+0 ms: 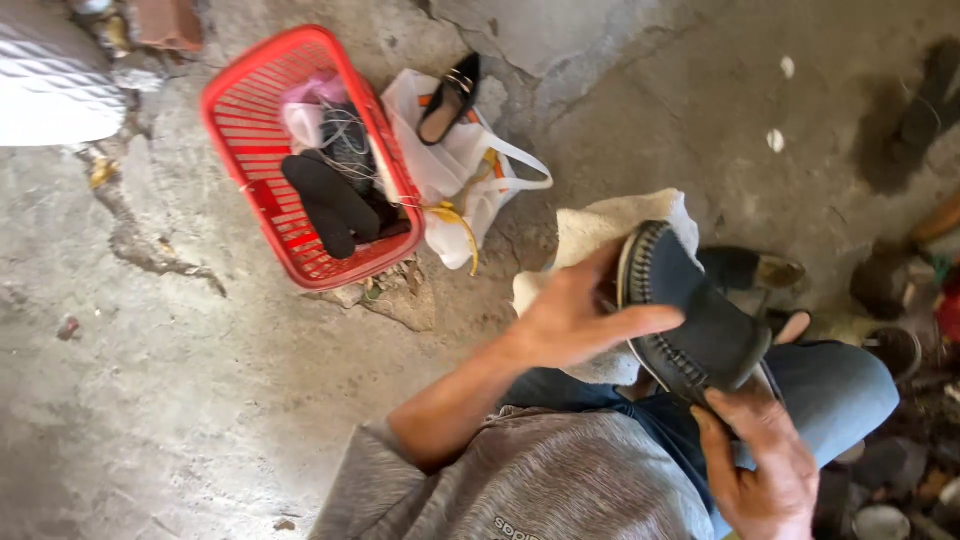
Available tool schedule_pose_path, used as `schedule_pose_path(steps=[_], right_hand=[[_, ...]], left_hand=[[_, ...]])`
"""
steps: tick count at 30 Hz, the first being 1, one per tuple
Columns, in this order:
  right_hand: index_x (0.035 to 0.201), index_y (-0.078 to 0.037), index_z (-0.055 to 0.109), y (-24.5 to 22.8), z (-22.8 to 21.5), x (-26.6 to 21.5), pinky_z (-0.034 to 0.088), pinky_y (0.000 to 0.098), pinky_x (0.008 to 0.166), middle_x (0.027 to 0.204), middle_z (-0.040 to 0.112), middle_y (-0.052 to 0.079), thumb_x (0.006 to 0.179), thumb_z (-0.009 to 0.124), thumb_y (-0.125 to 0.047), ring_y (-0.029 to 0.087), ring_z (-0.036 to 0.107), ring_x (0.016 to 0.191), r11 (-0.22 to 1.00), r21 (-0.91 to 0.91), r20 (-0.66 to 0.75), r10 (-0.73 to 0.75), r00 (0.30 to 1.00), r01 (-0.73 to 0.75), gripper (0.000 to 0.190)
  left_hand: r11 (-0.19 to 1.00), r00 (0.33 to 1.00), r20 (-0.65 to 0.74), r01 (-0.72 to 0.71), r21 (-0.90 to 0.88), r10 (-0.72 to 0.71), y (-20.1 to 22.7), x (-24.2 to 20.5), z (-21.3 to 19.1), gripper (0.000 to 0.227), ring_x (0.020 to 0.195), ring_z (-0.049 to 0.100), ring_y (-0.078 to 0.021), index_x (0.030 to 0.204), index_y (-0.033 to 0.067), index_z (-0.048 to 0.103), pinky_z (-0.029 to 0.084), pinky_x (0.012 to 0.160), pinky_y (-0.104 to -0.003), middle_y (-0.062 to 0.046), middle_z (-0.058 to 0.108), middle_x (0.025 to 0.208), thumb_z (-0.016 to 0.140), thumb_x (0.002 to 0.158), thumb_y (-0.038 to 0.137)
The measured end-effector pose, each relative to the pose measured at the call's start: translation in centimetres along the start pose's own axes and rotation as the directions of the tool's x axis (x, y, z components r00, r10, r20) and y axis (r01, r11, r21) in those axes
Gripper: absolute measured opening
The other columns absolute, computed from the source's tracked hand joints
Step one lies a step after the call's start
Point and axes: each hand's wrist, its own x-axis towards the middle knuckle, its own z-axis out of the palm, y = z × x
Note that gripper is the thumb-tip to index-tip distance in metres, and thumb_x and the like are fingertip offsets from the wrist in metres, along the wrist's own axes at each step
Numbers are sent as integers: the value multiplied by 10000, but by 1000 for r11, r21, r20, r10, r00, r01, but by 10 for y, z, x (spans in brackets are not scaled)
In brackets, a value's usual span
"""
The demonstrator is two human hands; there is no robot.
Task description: Tracing a shoe sole onto rubber material, cutting it out with scissors, and attaching it to a shoe.
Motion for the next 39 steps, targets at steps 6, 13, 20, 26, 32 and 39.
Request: schedule_pose_path(steps=[6,13,20,26,32,39], right_hand=[[1199,94,606,19,39,-18,518,396,1083,1165,679,234,951,780,57,328,674,1096,1000,2,-197,7,980,-7,305],[1300,-82,524,75,28,-18,496,548,1152,1336,607,251,1026,530,-531,395,612,1306,340,895,7,635,773,-287,525],[1334,-37,636,67,14,-22,535,370,1063,1307,696,135,1002,632,-318,256,682,1155,78,930,204,702,682,-359,435],[836,-209,599,66,17,-52,458,205,680,801,634,-67,881,732,-165,68,584,700,301,884,-77,848,524,-358,147],[796,-177,525,32,17,-63,452,207,604,782,646,-30,870,768,-137,51,537,653,426,865,-187,763,619,-265,257],[794,-160,535,51,6,-97,475,189,584,810,645,-22,879,751,-71,53,551,664,443,886,-260,719,645,-137,249]], left_hand=[[926,947,-152,-230,300,284,-15,-13,23,578,681,726,-240,1392,-6,481,634,549,-302,-191,726,959,560,967,377],[485,756,137,-535,691,640,-65,-54,47,653,1390,667,-287,1502,109,465,530,1191,-368,-132,557,1553,768,947,277],[212,695,517,-677,705,499,-108,-86,64,506,1507,627,-197,1525,344,503,560,1125,-361,33,477,1674,710,1063,336],[634,696,643,-661,400,319,-74,-94,55,625,1575,404,-339,1545,182,433,359,1273,-489,-139,359,1689,557,1013,486],[708,739,571,-613,351,357,-71,-84,57,569,1381,570,-350,1426,46,532,481,1131,-459,-195,513,1520,613,1016,431],[701,787,471,-592,397,397,-67,-69,63,323,1117,726,-288,1217,16,659,609,980,-368,-179,709,1230,617,1023,271]])
